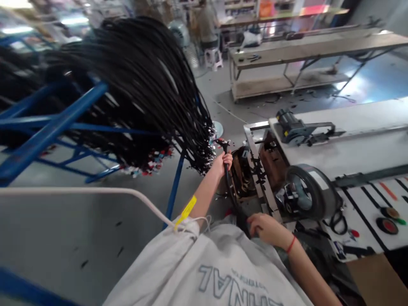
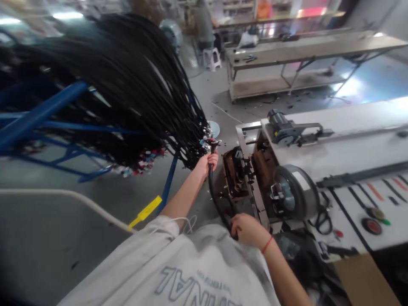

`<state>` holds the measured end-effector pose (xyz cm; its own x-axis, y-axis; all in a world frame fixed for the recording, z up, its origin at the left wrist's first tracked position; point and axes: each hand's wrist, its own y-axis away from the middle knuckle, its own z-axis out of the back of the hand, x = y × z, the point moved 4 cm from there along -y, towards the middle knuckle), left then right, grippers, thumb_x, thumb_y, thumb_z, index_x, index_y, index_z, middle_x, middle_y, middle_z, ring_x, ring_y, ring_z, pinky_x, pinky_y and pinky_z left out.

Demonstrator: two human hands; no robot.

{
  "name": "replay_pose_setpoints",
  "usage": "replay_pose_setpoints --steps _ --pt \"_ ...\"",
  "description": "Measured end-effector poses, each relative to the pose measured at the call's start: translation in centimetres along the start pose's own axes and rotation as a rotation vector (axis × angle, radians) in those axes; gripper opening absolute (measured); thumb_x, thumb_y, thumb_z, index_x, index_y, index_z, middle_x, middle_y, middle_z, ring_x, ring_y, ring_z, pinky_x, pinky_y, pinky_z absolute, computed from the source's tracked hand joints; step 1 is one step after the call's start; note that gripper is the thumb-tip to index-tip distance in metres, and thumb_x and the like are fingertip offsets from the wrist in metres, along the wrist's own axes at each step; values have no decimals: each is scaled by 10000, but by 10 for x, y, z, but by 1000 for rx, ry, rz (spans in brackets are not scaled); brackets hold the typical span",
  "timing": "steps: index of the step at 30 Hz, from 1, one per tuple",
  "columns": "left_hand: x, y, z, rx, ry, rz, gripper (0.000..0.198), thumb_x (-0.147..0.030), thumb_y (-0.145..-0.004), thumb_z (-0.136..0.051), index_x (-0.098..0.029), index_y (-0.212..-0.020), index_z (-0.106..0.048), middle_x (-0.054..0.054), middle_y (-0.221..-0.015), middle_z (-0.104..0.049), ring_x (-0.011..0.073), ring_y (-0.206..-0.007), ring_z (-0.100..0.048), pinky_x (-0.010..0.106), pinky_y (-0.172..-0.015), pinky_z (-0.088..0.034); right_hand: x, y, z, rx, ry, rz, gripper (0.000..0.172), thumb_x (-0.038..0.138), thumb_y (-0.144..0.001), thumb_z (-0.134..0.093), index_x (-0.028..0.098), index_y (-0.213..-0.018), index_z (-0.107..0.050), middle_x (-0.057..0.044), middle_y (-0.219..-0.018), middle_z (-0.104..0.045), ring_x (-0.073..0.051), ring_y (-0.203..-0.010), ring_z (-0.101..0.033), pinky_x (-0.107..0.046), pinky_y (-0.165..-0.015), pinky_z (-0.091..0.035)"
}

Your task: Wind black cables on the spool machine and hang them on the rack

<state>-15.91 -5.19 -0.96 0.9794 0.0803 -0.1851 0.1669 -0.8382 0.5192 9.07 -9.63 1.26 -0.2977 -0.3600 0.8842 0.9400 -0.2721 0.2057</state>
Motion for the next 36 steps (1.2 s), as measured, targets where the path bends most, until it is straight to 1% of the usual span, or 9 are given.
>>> replay_pose_setpoints --steps 6,13,16,20,23,26,32,34,36 --pt "35 41 -20 469 -520 457 438 -506 -933 -449 -182 -643 -394 -108 -471 -204 37 -329 -118 124 -294 -123 16 -21 53 -585 -371 -90 376 416 -829 -609 227 -1149 -666 -87 -1191 -655 -261 -1123 -600 -449 -1000 -455" --pt "56 80 -33 897 -1135 437 528 -629 -831 -534 -140 -635 -532 29 -570 -530 99 -510 -469 206 -463 -355 56 -48 95 -868 -657 225 578 760 -709 -527 241 -941 -629 -63 -882 -678 -243 -970 -643 -423 -884 -516" --pt "71 77 -53 968 -1111 400 453 -575 -795 -631 -125 -802 -580 5 -620 -523 86 -516 -454 201 -479 -362 60 -36 86 -907 -587 178 453 693 -706 -606 243 -702 -543 -11 -584 -565 -235 -816 -651 -402 -804 -532" --pt "122 82 -61 1152 -865 823 483 -599 -706 -706 -166 -771 -502 -89 -506 -329 34 -354 -234 170 -335 -175 66 -22 85 -854 -619 250 507 731 -639 -631 242 -621 -500 27 -458 -450 -195 -611 -605 -334 -630 -531" --pt "158 87 -58 1180 -748 1051 541 -681 -661 -671 -202 -723 -427 -130 -466 -185 18 -321 -77 166 -308 -82 70 -1 103 -1038 -700 390 551 805 -661 -495 262 -716 -576 97 -405 -255 -92 -327 -327 -224 -380 -376" --pt "181 80 -61 1133 -919 912 541 -737 -722 -522 -218 -696 -374 -122 -487 -147 38 -344 -66 181 -323 -123 66 21 121 -1256 -689 365 366 606 -781 -569 273 -922 -620 116 -460 -267 -54 -310 -207 -189 -340 -272" --pt "188 51 -90 834 -1725 -223 200 -381 -878 -524 -186 -888 -485 -31 -655 -415 104 -564 -390 212 -539 -309 19 59 145 -1814 -617 312 355 451 -737 -722 226 -939 -533 120 -529 -383 -48 -366 -355 -185 -373 -313" --pt "193 48 -84 954 -1714 -139 226 -404 -906 -480 -179 -908 -489 -33 -657 -412 103 -569 -389 215 -545 -313 6 74 158 -1910 -662 305 335 413 -734 -718 227 -918 -510 129 -516 -357 -47 -359 -330 -180 -362 -291" --pt "194 46 -69 1117 -1542 200 358 -522 -916 -420 -171 -871 -478 -55 -612 -359 88 -519 -332 207 -503 -294 1 100 173 -2004 -717 335 262 317 -746 -691 231 -888 -487 132 -510 -328 -45 -360 -295 -174 -361 -275"
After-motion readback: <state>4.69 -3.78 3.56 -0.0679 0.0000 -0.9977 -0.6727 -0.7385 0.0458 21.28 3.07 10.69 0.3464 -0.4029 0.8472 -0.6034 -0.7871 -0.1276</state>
